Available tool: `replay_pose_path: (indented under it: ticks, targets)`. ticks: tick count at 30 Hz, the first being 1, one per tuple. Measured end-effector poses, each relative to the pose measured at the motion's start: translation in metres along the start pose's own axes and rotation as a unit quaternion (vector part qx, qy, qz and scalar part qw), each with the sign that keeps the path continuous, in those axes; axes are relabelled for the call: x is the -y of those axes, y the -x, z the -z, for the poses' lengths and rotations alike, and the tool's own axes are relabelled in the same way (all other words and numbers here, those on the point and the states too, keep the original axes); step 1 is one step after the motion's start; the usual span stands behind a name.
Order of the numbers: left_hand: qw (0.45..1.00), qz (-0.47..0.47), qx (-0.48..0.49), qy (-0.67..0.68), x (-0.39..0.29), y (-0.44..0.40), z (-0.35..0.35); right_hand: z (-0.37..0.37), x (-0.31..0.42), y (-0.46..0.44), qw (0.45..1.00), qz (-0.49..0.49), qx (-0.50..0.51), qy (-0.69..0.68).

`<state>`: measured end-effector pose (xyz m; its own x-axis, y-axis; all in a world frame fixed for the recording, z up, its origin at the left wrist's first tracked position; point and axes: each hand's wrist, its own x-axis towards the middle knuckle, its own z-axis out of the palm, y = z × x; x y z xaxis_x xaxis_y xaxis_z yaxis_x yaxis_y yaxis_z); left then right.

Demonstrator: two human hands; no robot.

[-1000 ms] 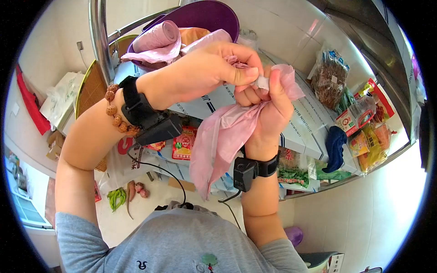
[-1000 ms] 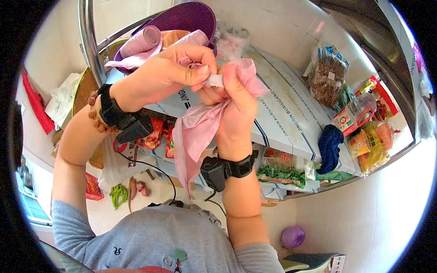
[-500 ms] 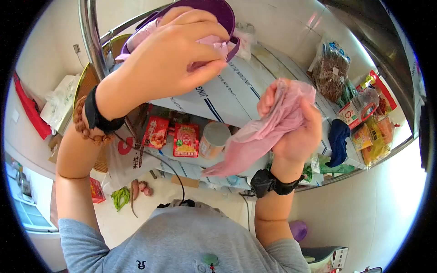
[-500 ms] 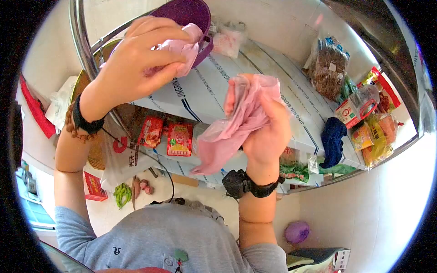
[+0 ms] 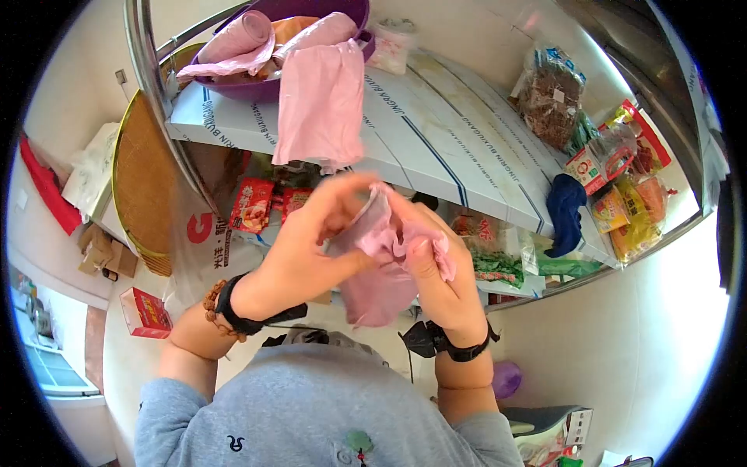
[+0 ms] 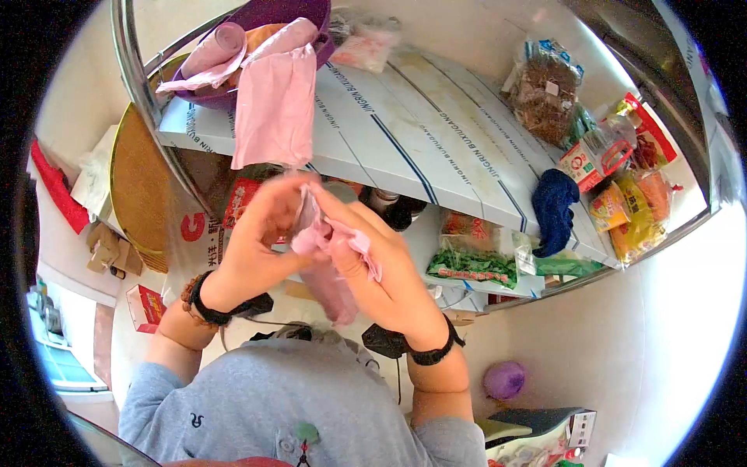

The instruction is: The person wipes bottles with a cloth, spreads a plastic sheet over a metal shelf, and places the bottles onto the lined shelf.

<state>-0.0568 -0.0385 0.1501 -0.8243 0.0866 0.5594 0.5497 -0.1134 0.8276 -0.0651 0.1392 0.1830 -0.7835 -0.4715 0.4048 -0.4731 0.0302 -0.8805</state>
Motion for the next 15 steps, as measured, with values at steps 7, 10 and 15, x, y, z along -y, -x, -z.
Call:
replay_pose_path:
  ticks: [7, 10, 15]
  targets:
    - [0.996, 0.074, -0.049, -0.028, 0.011, 0.0, 0.007, 0.067, -0.025, 0.028, 0.929, -0.005, -0.339, 0.149]
    - [0.995, 0.078, -0.064, 0.008, 0.033, 0.003, 0.006, 0.086, -0.034, 0.044, 0.916, 0.007, -0.365, 0.168]
    - [0.99, 0.112, -0.081, -0.031, 0.09, 0.038, 0.006, 0.113, -0.074, 0.104, 0.965, -0.108, -0.199, 0.132]
